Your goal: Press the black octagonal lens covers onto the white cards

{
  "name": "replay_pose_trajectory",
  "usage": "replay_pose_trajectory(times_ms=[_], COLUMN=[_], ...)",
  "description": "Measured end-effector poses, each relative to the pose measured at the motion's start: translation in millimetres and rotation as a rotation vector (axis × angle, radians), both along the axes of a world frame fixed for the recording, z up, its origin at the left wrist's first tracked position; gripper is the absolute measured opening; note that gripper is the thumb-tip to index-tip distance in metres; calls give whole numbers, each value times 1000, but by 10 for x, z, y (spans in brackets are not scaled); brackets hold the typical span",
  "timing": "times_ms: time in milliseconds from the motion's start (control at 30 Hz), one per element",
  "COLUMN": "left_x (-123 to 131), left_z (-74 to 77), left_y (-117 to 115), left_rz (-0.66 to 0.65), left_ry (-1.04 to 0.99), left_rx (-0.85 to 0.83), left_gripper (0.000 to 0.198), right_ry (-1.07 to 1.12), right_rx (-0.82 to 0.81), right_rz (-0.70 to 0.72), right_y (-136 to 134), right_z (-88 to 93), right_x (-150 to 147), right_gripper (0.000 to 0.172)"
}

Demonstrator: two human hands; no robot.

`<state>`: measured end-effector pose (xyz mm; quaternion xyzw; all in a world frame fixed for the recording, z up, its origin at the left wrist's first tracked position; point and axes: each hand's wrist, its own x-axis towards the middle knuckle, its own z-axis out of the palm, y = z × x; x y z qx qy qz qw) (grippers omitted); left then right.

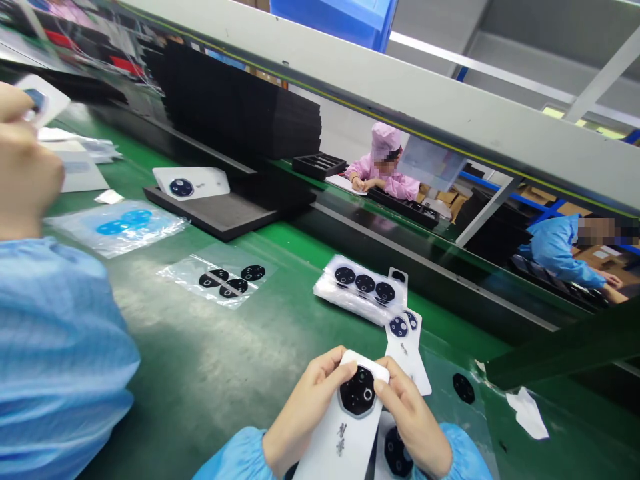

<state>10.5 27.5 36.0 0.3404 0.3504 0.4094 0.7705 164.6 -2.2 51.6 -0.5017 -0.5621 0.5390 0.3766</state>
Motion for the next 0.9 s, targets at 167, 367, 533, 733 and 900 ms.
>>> replay_pose_trajectory(times_ms=[167,367,533,733,900], left_x=[-44,-57,-56,-75,-101], left_z=[49,39,14,25,108], left_y=[25,64,70,68,66], left_rz=[-59,-100,-94,-61,-24], left_ry=[-105,-180,-196,-158,-77], left_rx=[-82,-129,-143,-107,-32], left_gripper=[20,16,16,17,18], right_ry=[73,139,223,174,218], right_rx=[-17,-30,-12,-32,-123], right_rz=[-6,1,-34,-1,-123], right_y=[-28,-39,-50,-35,91], right_z=[90,98,46,77,75], right_x=[-67,-114,-144,-85,34], right_gripper=[28,26,29,27,29])
